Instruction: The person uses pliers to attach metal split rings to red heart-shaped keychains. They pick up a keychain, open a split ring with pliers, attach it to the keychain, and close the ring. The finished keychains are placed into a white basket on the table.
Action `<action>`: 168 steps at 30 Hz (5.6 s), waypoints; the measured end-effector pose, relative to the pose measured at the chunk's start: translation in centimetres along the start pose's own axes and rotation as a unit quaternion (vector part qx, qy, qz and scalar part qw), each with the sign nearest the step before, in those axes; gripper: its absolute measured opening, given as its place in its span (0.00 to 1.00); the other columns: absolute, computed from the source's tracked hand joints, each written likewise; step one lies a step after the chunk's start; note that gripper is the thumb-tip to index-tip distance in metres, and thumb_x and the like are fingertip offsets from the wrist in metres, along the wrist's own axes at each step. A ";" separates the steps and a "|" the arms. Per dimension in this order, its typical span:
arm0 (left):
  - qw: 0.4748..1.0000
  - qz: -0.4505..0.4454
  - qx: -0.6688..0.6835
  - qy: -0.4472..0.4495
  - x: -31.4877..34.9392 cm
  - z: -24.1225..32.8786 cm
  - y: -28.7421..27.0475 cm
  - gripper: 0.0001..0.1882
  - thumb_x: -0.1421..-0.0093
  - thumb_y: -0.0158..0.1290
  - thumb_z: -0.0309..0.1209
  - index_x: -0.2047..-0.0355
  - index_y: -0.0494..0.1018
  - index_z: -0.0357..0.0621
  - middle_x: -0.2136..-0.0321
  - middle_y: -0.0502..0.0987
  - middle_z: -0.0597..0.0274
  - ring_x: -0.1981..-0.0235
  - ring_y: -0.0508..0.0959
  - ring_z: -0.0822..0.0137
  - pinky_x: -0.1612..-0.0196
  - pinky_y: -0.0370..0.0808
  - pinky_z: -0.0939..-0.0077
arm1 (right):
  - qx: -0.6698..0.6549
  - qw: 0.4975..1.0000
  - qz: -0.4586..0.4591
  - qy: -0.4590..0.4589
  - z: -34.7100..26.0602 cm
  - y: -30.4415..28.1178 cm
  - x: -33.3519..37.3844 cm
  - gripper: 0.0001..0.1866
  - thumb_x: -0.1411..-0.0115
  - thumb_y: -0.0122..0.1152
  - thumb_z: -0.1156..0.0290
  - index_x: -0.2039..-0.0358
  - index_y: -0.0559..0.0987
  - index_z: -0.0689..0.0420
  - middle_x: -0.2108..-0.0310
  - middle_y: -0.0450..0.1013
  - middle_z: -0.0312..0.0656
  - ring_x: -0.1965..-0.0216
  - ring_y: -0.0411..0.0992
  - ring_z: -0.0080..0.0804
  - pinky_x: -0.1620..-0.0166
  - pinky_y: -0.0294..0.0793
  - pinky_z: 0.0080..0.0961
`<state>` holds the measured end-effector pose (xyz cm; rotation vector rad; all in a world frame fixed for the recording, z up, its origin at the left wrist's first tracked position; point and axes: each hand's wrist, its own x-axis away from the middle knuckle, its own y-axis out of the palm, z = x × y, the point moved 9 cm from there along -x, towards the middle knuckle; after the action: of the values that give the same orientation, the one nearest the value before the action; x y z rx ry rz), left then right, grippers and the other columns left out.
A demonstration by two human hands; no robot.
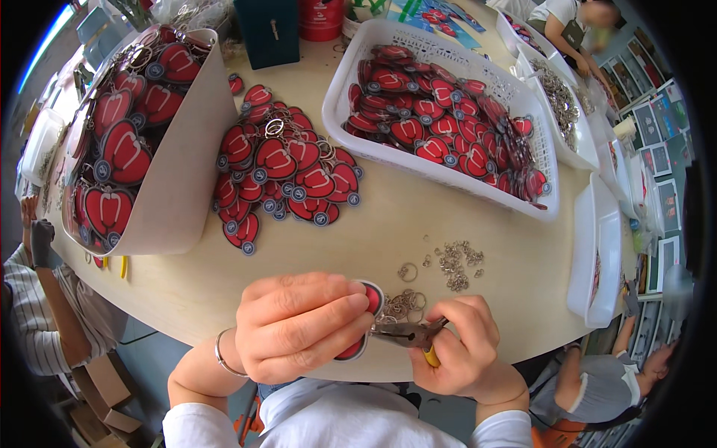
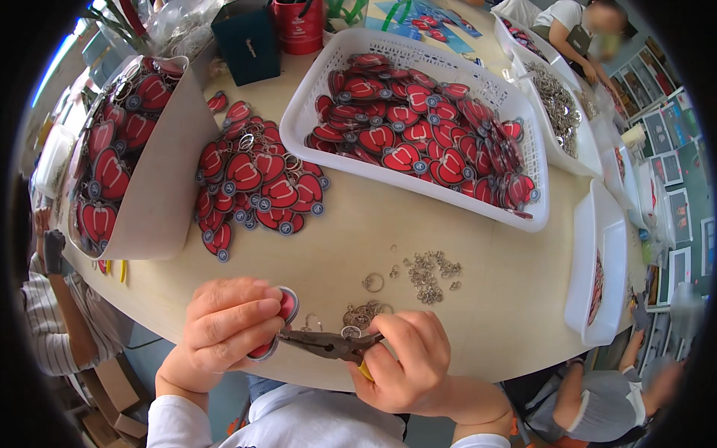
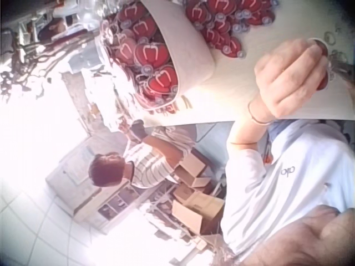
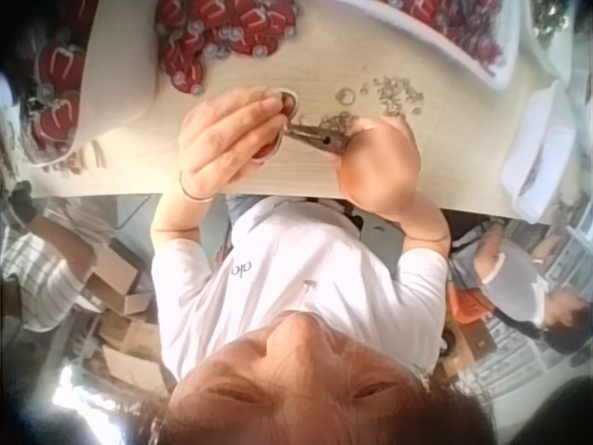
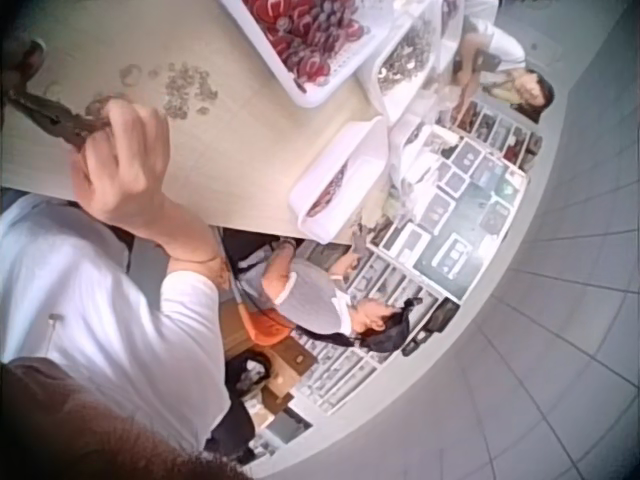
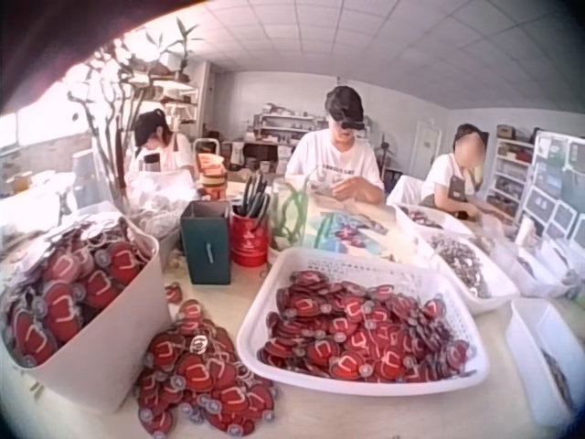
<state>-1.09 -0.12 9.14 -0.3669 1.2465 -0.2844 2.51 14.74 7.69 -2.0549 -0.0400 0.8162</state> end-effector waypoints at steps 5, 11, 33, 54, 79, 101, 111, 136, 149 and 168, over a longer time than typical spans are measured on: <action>1.000 -0.011 -0.007 0.006 -0.1 0.3 0.1 0.11 0.58 0.60 0.22 0.70 0.78 0.34 0.65 0.78 0.54 0.67 0.81 0.60 0.65 0.83 0.72 | 0.011 1.000 0.017 -0.023 -0.2 0.0 0.2 0.12 0.73 0.62 0.76 0.86 0.68 0.62 0.69 0.69 0.47 0.74 0.67 0.39 0.76 0.65 0.30; 1.000 -0.004 -0.016 0.022 -0.1 0.6 0.0 0.10 0.58 0.59 0.20 0.71 0.78 0.35 0.65 0.78 0.55 0.68 0.80 0.61 0.67 0.83 0.74 | 0.006 0.999 -0.005 -0.054 0.2 0.0 -0.2 0.11 0.75 0.59 0.76 0.85 0.70 0.64 0.68 0.69 0.47 0.74 0.67 0.39 0.77 0.65 0.30; 0.993 0.002 -0.105 0.045 0.1 1.3 -0.3 0.08 0.56 0.59 0.20 0.72 0.79 0.40 0.64 0.78 0.58 0.65 0.79 0.65 0.62 0.82 0.76 | 0.029 0.997 -0.028 -0.069 0.1 -0.6 -1.0 0.10 0.73 0.60 0.78 0.84 0.71 0.64 0.67 0.70 0.48 0.70 0.69 0.41 0.72 0.68 0.32; 0.872 -0.024 -0.412 -0.264 -0.4 -12.3 -0.6 0.24 0.48 0.59 0.22 0.49 0.70 0.35 0.50 0.72 0.49 0.50 0.72 0.48 0.47 0.70 0.61 | 0.020 0.995 0.096 -0.025 5.3 -1.1 3.0 0.09 0.57 0.68 0.70 0.80 0.77 0.60 0.62 0.71 0.44 0.64 0.70 0.40 0.64 0.69 0.34; 0.877 -0.064 0.210 -0.428 -11.1 -17.4 30.0 0.10 0.58 0.66 0.29 0.74 0.80 0.39 0.76 0.80 0.49 0.71 0.81 0.57 0.63 0.76 0.66 | -0.008 0.951 0.307 -0.038 8.5 -4.5 5.3 0.05 0.47 0.60 0.74 0.70 0.77 0.61 0.64 0.71 0.48 0.67 0.70 0.43 0.67 0.71 0.37; 0.664 0.108 0.427 -0.604 7.7 -10.0 8.0 0.10 0.47 0.62 0.22 0.65 0.75 0.39 0.68 0.79 0.66 0.67 0.77 0.78 0.60 0.72 0.84 | 0.073 0.978 -0.002 0.196 13.2 3.8 1.0 0.09 0.54 0.70 0.73 0.76 0.78 0.62 0.64 0.70 0.43 0.58 0.67 0.42 0.54 0.65 0.38; 0.623 0.057 0.448 -0.638 8.6 -9.2 9.5 0.16 0.45 0.61 0.24 0.57 0.71 0.39 0.67 0.77 0.64 0.68 0.78 0.75 0.65 0.74 0.82 | 0.078 0.972 -0.037 0.219 13.4 5.3 1.2 0.11 0.55 0.71 0.73 0.74 0.77 0.64 0.62 0.69 0.44 0.56 0.67 0.43 0.53 0.64 0.39; 0.797 -0.159 0.289 -0.505 5.7 -6.3 10.5 0.06 0.43 0.56 0.18 0.66 0.72 0.33 0.70 0.74 0.62 0.69 0.75 0.76 0.68 0.73 0.81 | -0.265 0.921 -0.131 0.255 9.7 4.4 0.7 0.07 0.46 0.66 0.75 0.70 0.77 0.65 0.59 0.66 0.44 0.58 0.69 0.38 0.54 0.69 0.29; 0.967 -0.143 0.063 -0.203 2.5 -3.7 8.4 0.12 0.57 0.64 0.22 0.71 0.75 0.39 0.75 0.75 0.60 0.77 0.75 0.62 0.78 0.72 0.71 | -0.329 0.891 -0.148 0.276 9.2 4.7 0.7 0.06 0.47 0.64 0.78 0.71 0.77 0.65 0.61 0.69 0.44 0.60 0.72 0.35 0.56 0.71 0.27; 0.974 -0.102 -0.037 -0.199 0.9 -2.6 8.1 0.09 0.59 0.61 0.19 0.75 0.76 0.40 0.77 0.76 0.62 0.79 0.73 0.62 0.79 0.70 0.71 | -0.180 0.957 0.053 0.220 7.5 2.4 1.1 0.06 0.51 0.64 0.77 0.74 0.76 0.64 0.61 0.70 0.43 0.63 0.71 0.37 0.59 0.70 0.27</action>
<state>-3.21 6.56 4.21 -0.5872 0.8276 -0.3223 -1.55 19.15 2.42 -2.5639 0.1831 0.4149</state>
